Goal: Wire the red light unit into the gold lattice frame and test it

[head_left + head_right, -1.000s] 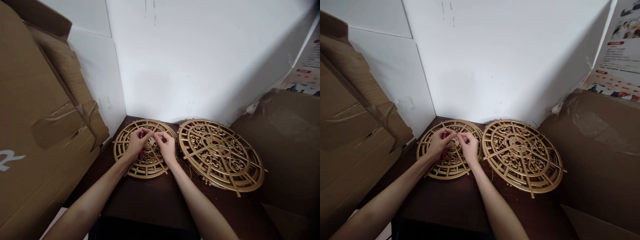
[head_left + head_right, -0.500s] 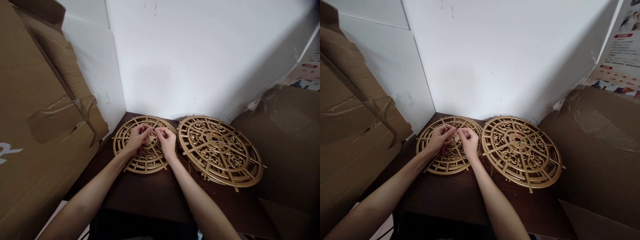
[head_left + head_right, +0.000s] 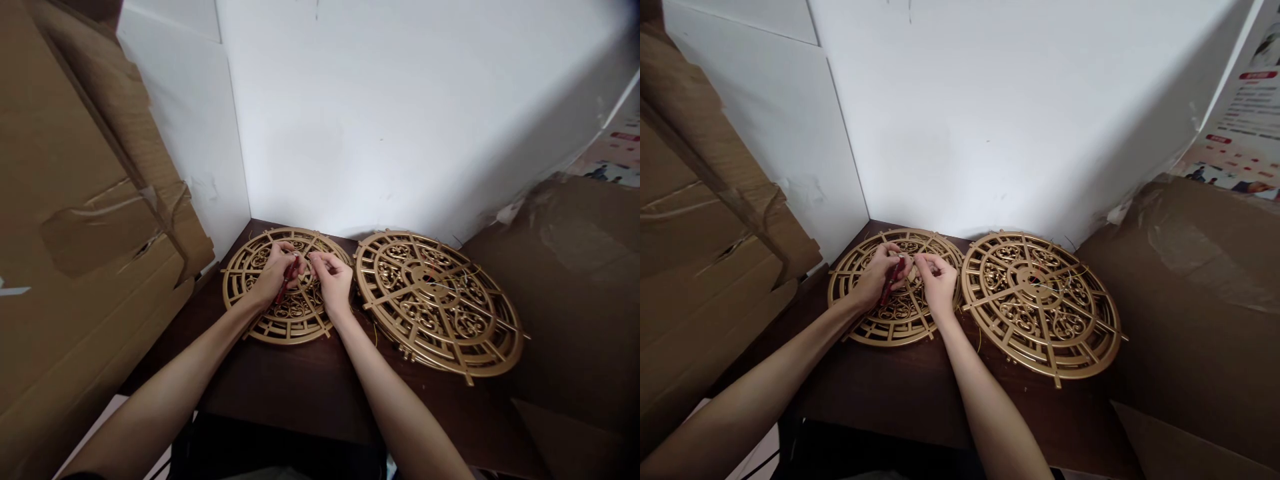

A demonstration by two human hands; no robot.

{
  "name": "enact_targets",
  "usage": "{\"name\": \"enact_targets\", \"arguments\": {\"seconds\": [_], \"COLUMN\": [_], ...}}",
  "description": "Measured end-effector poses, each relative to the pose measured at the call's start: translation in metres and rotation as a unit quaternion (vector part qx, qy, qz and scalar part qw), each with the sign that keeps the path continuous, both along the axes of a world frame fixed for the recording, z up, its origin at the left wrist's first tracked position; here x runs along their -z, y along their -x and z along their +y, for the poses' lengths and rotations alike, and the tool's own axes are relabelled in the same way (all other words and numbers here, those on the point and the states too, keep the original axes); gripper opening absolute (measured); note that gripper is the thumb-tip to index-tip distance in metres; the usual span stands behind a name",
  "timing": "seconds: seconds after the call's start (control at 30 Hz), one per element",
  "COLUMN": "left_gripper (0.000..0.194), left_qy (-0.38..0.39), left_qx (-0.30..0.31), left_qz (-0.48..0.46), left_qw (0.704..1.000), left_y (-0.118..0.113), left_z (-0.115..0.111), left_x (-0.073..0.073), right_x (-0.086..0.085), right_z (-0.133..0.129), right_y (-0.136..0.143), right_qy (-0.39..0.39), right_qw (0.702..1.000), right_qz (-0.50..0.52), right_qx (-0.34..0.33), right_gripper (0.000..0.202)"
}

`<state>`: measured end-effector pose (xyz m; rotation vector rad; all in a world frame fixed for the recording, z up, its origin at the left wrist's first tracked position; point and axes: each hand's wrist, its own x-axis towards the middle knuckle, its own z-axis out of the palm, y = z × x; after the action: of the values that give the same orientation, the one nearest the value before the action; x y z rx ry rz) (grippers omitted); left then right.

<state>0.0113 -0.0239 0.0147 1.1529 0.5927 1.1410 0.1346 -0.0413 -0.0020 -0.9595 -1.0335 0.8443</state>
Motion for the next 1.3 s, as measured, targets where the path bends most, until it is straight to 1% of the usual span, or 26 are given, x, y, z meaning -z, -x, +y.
{"name": "enact_targets", "arguments": {"seconds": [0.2, 0.3, 0.43, 0.57, 0.77, 1.03, 1.3], "left_gripper": [0.032, 0.031, 0.032, 0.031, 0.031, 0.029, 0.027], "left_qy": [-0.052, -0.072, -0.084, -0.093, -0.09, -0.089, -0.081], "left_qx": [0.002, 0.011, 0.029, 0.032, 0.016, -0.007, -0.007], "left_qz": [0.068, 0.065, 0.057, 0.065, 0.071, 0.085, 0.091], "left_qw": [0.996, 0.995, 0.994, 0.993, 0.993, 0.992, 0.992], "left_y": [0.0006, 0.0007, 0.0011, 0.0015, 0.0019, 0.0012, 0.0011], "left_z": [-0.0032, -0.0029, -0.0033, -0.004, -0.0057, -0.0062, -0.0071], "left_x": [0.002, 0.0024, 0.001, 0.0008, -0.0009, -0.0013, -0.0034], "right_x": [-0.0021, -0.0015, 0.0007, 0.0009, -0.0006, -0.0047, -0.0032], "right_z": [-0.0015, -0.0017, -0.001, -0.0011, -0.0017, -0.0035, -0.002], "right_y": [0.0001, -0.0008, -0.0014, -0.0013, -0.0009, 0.0017, 0.0002], "right_qy": [-0.01, -0.005, -0.009, -0.012, -0.015, -0.001, -0.017], "right_qw": [1.0, 1.0, 1.0, 1.0, 1.0, 0.998, 0.999], "right_qz": [-0.003, -0.013, -0.015, -0.014, -0.011, -0.051, -0.027], "right_qx": [-0.011, 0.003, 0.004, 0.007, -0.003, 0.029, 0.024], "right_gripper": [0.022, 0.022, 0.021, 0.02, 0.019, 0.022, 0.019]}}
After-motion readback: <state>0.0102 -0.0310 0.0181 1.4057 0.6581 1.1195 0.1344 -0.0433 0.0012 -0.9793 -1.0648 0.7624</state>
